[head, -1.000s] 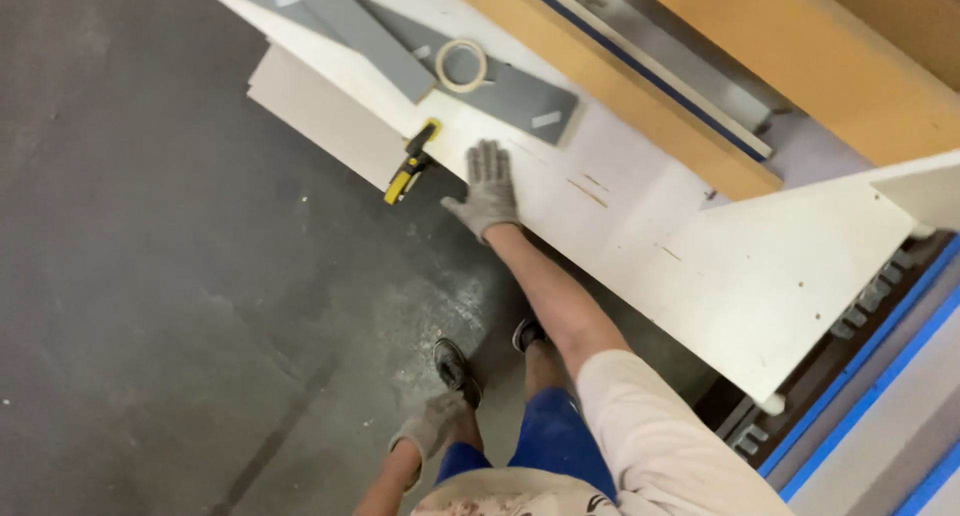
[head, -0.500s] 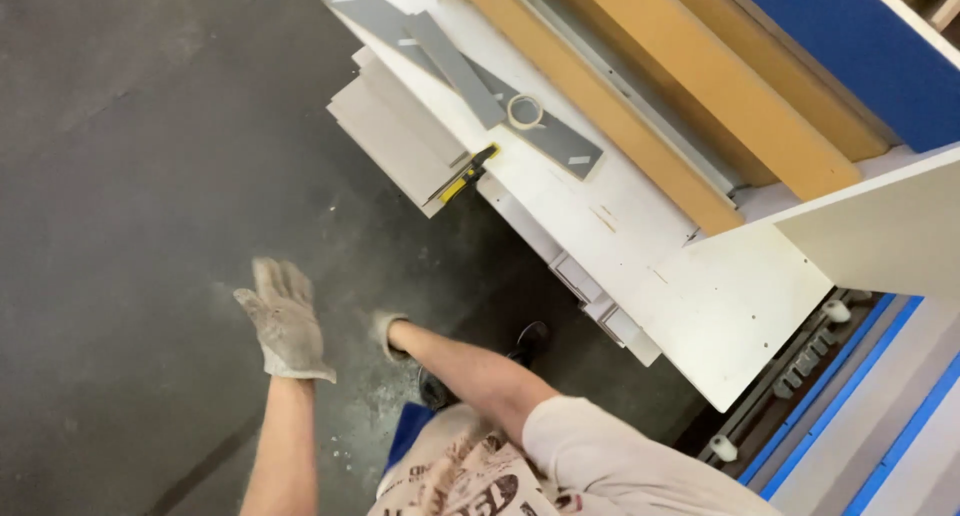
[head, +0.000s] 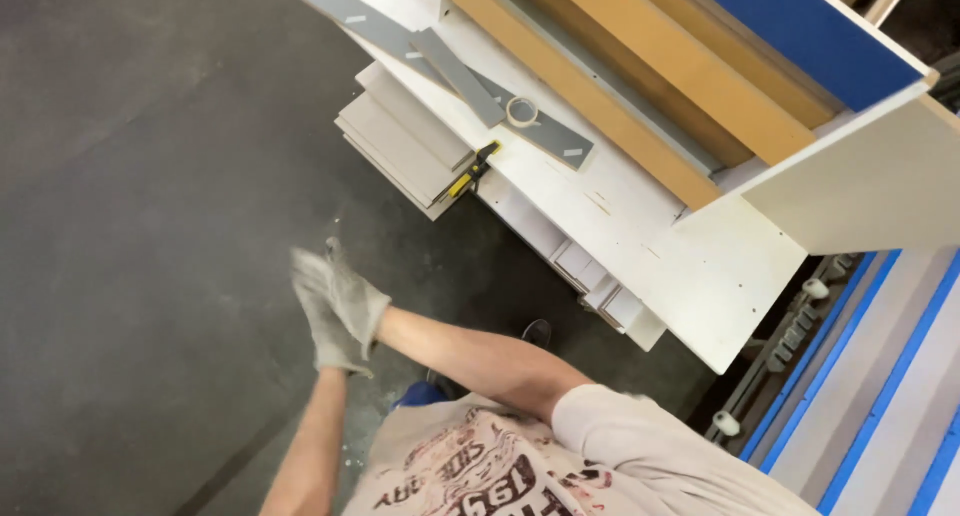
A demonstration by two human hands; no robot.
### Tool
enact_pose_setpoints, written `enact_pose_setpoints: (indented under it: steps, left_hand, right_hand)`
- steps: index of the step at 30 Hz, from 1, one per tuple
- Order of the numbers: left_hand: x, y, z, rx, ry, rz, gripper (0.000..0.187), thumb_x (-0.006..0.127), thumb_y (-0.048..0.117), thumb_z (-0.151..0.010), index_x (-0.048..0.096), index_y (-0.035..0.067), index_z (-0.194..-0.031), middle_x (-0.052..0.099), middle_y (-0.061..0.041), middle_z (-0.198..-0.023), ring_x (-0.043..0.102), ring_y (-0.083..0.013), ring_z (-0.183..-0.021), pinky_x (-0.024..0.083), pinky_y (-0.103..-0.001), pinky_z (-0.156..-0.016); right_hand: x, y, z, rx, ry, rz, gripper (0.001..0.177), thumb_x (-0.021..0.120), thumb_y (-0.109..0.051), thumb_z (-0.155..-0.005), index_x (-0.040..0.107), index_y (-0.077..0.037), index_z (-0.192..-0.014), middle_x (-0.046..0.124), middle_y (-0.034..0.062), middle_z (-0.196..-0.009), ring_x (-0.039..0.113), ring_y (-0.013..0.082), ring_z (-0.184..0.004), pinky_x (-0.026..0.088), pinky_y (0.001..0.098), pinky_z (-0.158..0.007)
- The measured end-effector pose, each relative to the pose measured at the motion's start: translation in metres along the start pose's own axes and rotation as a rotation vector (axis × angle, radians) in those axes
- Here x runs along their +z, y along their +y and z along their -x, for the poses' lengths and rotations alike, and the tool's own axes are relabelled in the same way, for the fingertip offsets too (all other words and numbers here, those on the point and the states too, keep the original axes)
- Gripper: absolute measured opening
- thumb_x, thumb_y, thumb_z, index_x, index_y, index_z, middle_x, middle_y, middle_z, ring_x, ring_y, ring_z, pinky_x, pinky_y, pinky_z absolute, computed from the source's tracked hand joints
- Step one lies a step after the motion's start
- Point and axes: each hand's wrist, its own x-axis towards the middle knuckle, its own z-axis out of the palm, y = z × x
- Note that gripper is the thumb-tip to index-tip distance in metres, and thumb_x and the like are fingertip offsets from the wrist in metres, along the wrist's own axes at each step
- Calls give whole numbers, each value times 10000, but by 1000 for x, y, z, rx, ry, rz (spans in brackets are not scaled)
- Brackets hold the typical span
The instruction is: The person puts on work gloves and handles a gray rectangular object on a white workbench. They then apply pieces of white tape to the surface of the gray object, smoothing them down with their fingers.
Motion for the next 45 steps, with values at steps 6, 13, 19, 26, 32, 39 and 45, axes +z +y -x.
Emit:
enact_pose_setpoints:
  steps: [6, 13, 19, 26, 32, 39, 45]
  left_hand:
    - [5, -39, 2, -88, 24, 45, 1175, 210, 981, -806, 153, 190, -1674, 9, -187, -1723, 5, -340, -1585, -41, -518, -1264]
    - [-71, -214, -92, -500, 159, -1639, 960, 651, 610, -894, 99, 307, -1618, 205, -121, -1642, 211, -417, -1485, 147, -715, -1159]
    - [-108, -239, -71, -874, -140, -1237, 507, 541, 508, -1026, 579, 292, -1483, 742, -53, -1322, 671, -240, -1264, 471, -552, -1099]
    - [55, -189, -61, -733, -219, -1072, 586, 619, 548, -974, 640, 174, -1426, 659, -136, -1430, 617, -310, -1322, 447, -549, -1130]
    - [120, -146, -86, -691, -247, -1080, 785, 702, 721, -847, 670, 154, -1389, 617, -140, -1477, 493, -336, -1428, 395, -476, -1219]
    - [58, -177, -193, -560, -663, -1836, 666, 539, 711, -942, 609, 277, -1443, 600, -19, -1512, 503, -178, -1454, 442, -366, -1219]
    - [57, -127, -244, -911, -98, -1158, 995, 605, 867, -799, 627, 125, -1461, 548, -159, -1547, 484, -326, -1449, 410, -479, -1212]
  right_hand:
    - [-21, -37, 75, -404, -114, 893, 660, 563, -690, -969, 397, -337, -1502, 461, -20, -1561, 476, 160, -1405, 364, 311, -1218]
    - [-71, -140, 173, -87, -384, 12, 692, 620, -596, -1003, 487, -143, -1509, 539, 232, -1463, 623, 428, -1214, 540, 568, -987]
    - [-190, -180, 209, -138, -45, 507, 814, 829, -228, -884, 417, -220, -1586, 177, 195, -1690, 269, 411, -1513, 363, 603, -1150]
    - [-282, -268, 148, 92, 259, 1416, 869, 634, -684, -913, 434, -146, -1566, 409, 187, -1606, 390, 346, -1489, 341, 456, -1238]
    - [-319, -343, -15, -6, 614, 1674, 719, 692, -678, -826, 606, -270, -1411, 631, 28, -1412, 588, 224, -1338, 517, 389, -1070]
    - [-259, -415, -146, 18, 712, 1899, 616, 606, -402, -994, 471, -143, -1537, 521, 122, -1526, 498, 332, -1421, 452, 474, -1141]
    - [-267, -441, -192, 136, 778, 1967, 771, 587, -569, -946, 363, -186, -1577, 517, 132, -1505, 513, 347, -1389, 414, 517, -1108]
